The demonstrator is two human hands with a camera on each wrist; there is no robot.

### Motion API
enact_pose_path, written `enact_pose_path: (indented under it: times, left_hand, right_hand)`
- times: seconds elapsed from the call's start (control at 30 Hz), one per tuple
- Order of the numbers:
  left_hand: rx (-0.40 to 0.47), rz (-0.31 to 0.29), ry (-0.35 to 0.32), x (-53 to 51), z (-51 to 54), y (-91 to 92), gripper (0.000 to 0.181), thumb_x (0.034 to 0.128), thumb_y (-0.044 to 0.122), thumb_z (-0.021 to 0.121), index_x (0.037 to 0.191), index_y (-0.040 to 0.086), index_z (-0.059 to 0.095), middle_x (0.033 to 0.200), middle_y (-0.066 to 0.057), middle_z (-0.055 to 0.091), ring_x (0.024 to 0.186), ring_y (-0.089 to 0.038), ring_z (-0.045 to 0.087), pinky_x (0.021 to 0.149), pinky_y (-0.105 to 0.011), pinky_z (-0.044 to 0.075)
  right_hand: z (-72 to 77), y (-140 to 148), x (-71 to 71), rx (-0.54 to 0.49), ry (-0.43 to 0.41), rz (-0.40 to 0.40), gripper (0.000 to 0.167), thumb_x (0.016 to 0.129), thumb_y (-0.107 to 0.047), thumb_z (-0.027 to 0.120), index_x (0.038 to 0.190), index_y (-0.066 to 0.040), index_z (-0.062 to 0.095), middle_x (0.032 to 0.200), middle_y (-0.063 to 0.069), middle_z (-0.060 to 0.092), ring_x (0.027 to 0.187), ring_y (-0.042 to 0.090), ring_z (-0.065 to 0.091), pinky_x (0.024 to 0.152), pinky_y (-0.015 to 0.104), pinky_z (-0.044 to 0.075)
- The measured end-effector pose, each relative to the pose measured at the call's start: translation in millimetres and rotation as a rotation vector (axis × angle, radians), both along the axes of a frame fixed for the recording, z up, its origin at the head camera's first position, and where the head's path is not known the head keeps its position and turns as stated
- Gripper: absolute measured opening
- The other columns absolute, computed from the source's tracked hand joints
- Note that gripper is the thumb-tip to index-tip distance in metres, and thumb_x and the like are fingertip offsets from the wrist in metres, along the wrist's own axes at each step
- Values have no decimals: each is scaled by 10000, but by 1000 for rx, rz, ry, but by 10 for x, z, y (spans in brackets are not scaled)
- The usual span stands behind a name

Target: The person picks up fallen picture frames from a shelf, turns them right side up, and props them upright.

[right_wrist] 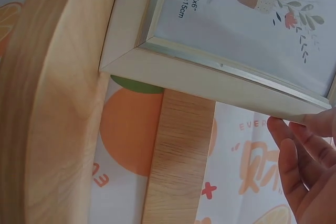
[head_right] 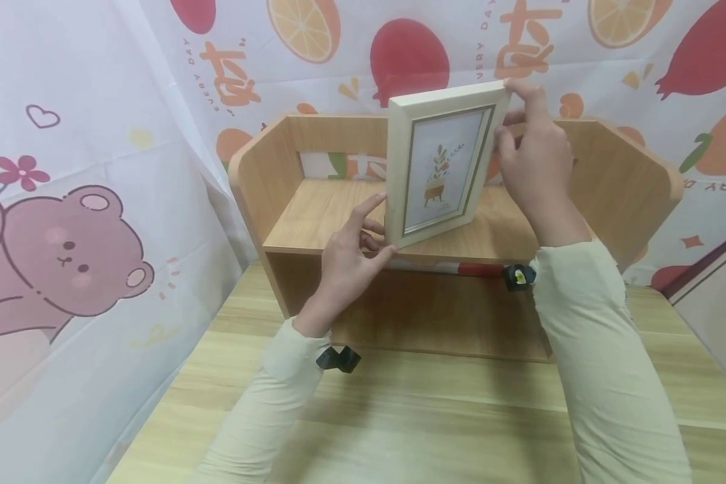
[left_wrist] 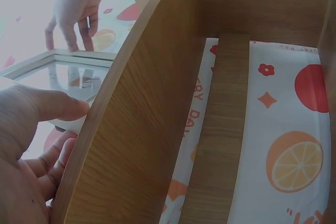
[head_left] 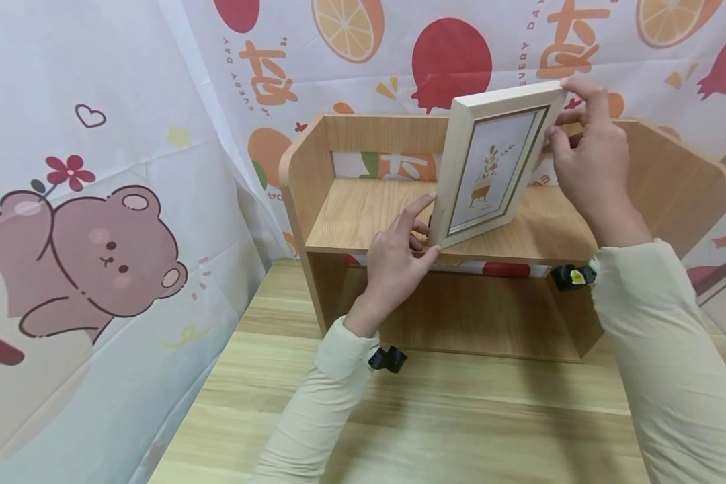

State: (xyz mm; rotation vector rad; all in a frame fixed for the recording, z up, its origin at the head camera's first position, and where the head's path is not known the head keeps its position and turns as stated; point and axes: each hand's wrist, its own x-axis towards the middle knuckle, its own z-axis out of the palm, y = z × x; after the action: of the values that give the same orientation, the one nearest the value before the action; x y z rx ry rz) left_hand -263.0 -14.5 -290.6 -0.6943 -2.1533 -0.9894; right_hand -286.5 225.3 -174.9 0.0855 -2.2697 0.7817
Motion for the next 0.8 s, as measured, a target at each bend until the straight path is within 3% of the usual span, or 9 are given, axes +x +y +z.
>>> enact_pose_path:
  times: [0.1, 0.17, 0.27, 0.43, 0.57, 0.8]
  left_hand:
    - [-3, 7, -4, 0, -9, 0, 707, 792, 116, 772, 1397, 233, 426, 912, -32, 694, 707, -132, 669, 695, -361, 418]
    - [-5, 8, -9, 1, -11, 0, 711, 794, 118, 772, 1401, 235, 422, 913, -32, 693, 711, -134, 666, 694, -354, 410]
    - [-8, 11, -15, 1, -14, 1, 711, 797, 123, 771, 1405, 236, 419, 918, -30, 692, 716, -136, 664, 695, -347, 403]
    - [-8, 13, -17, 6, -15, 2, 712, 798, 124, 769, 1410, 227, 418, 928, -36, 693, 725, -148, 664, 709, -362, 410]
    - [-7, 16, -15, 3, -18, 1, 709, 800, 122, 766, 1409, 224, 419, 929, -37, 693, 729, -154, 660, 710, -363, 408]
    - [-19, 27, -10, -8, -36, 5, 714, 800, 137, 771, 1412, 230, 414, 948, -32, 687, 740, -155, 648, 704, -354, 402]
  right_hand:
    - [0, -4, 11, 16, -5, 4, 507, 1004, -234, 446, 1455, -408, 292, 1276, 127, 624, 983, 357, 659, 709, 161, 451]
    - [3, -11, 26, 32, 0, 8, 504, 1005, -246, 445, 1466, -386, 295, 1287, 140, 615, 1016, 370, 661, 779, 290, 520]
    - [20, -33, 59, 77, 25, 4, 492, 1005, -265, 445, 1472, -341, 312, 1289, 156, 611, 1061, 388, 651, 801, 456, 501]
    - [65, -92, 143, 179, 69, -27, 491, 997, -319, 473, 1473, -258, 366, 1337, 167, 566, 1183, 379, 567, 717, 481, 400]
    - [103, -158, 216, 226, 88, -36, 496, 982, -371, 509, 1447, -223, 426, 1362, 199, 494, 1270, 375, 447, 835, 611, 415]
    - [156, -365, 314, 276, 127, 36, 528, 936, -394, 597, 1406, -181, 487, 1236, 247, 494, 1104, 375, 453, 764, 521, 394]
